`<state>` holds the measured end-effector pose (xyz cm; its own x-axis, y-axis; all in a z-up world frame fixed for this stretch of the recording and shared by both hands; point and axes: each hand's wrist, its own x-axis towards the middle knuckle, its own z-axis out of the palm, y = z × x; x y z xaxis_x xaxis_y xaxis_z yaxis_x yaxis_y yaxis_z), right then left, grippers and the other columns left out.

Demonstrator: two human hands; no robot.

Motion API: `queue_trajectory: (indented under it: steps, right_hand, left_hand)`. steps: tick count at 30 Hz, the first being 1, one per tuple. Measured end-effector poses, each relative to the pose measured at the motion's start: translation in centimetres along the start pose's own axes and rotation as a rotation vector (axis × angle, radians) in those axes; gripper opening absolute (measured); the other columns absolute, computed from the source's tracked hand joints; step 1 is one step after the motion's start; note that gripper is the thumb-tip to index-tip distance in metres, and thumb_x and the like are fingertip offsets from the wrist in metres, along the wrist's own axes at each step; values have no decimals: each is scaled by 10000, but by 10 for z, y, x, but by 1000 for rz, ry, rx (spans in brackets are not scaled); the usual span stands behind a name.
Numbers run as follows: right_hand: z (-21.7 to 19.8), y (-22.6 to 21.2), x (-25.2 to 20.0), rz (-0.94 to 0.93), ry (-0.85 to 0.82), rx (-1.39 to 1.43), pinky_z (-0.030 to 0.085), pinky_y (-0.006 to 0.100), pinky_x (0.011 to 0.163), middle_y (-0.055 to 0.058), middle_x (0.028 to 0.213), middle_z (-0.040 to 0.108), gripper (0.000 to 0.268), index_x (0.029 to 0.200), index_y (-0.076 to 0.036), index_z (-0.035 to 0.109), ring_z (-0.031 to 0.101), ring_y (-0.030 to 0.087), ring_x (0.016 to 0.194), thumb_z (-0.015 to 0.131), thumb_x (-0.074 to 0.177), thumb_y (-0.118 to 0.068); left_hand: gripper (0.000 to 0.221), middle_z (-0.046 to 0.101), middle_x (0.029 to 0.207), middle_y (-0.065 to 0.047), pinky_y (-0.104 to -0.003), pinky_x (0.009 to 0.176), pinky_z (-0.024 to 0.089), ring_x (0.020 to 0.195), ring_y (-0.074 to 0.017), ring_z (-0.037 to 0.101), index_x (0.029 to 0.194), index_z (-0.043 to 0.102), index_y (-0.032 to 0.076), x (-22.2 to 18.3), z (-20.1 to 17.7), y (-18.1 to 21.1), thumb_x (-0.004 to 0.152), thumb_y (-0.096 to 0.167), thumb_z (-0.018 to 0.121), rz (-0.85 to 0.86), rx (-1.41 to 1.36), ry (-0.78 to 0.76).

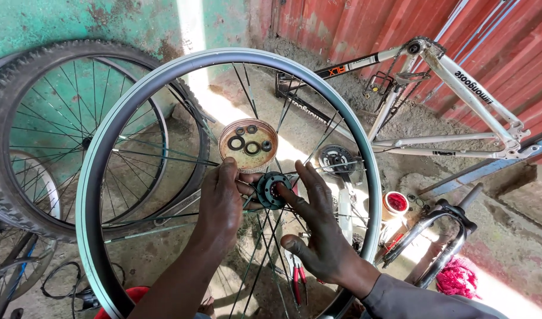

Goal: Adjusting a bicycle wheel hub by carefully placing ball bearings and a hub cover into the assembly.

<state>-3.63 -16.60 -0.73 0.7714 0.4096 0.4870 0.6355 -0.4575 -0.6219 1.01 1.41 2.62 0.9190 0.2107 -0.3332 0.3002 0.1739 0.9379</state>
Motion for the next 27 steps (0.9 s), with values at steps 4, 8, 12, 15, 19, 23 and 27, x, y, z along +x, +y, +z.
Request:
queue_trajectory:
  steps: [4, 8, 12, 15, 19, 23, 27]
  right_hand:
    - [6, 3, -1, -47, 24, -5, 142, 702, 1258, 164, 1730, 87, 767, 1574, -155, 401, 60, 409, 1623, 363, 1014, -679]
    - [3, -2, 0, -35, -49, -1, 133, 708, 1243, 198, 1730, 62, 791, 1579, -192, 384, 34, 445, 1618, 355, 986, -715]
    - [-2, 2, 1, -86, -76, -24, 164, 689, 1246, 221, 1722, 97, 759, 1557, -187, 433, 79, 464, 1612, 394, 986, -686]
    - [-8, 3, 1, -42, -107, -21, 165, 703, 1217, 197, 1719, 111, 744, 1527, -198, 485, 51, 445, 1608, 446, 956, -673]
    - [-14, 7, 2, -110, -71, -76, 184, 687, 1239, 194, 1708, 153, 692, 1486, -194, 547, 94, 447, 1605, 467, 967, -644]
    - [-17, 8, 2, -105, -13, -59, 181, 671, 1269, 180, 1707, 177, 702, 1485, -155, 529, 133, 418, 1612, 392, 1005, -649]
    - [-11, 10, 3, -97, -18, -38, 183, 660, 1270, 171, 1721, 148, 725, 1530, -172, 479, 123, 405, 1619, 406, 1000, -661]
  left_hand:
    - [553, 730, 973, -164, -478, 616, 644, 791, -269, 636, 934, 700, -14, -1, 0, 1, 1066, 393, 349, -23, 31, 2]
    - [563, 695, 898, -158, -493, 640, 630, 791, -286, 640, 910, 714, -8, 1, -3, -2, 1063, 397, 353, -18, -4, 5]
    - [558, 701, 875, -173, -487, 620, 654, 728, -276, 636, 930, 710, -23, 3, -6, -2, 1064, 390, 361, -1, -34, 4]
    - [484, 777, 1049, -136, -475, 656, 613, 805, -242, 611, 918, 644, 26, 1, -7, 3, 1054, 397, 364, -22, -7, 40]
    - [419, 769, 1037, -161, -463, 633, 622, 786, -241, 610, 1099, 614, 13, 2, -8, 5, 1067, 344, 358, 4, -22, 34]
    - [421, 776, 1041, -171, -457, 618, 616, 766, -228, 596, 1047, 629, 9, 4, -7, 3, 1065, 343, 374, -2, -64, 37]
    - [432, 752, 1002, -150, -450, 641, 626, 789, -233, 619, 894, 617, 20, 2, -5, 3, 1058, 339, 377, -18, -35, 57]
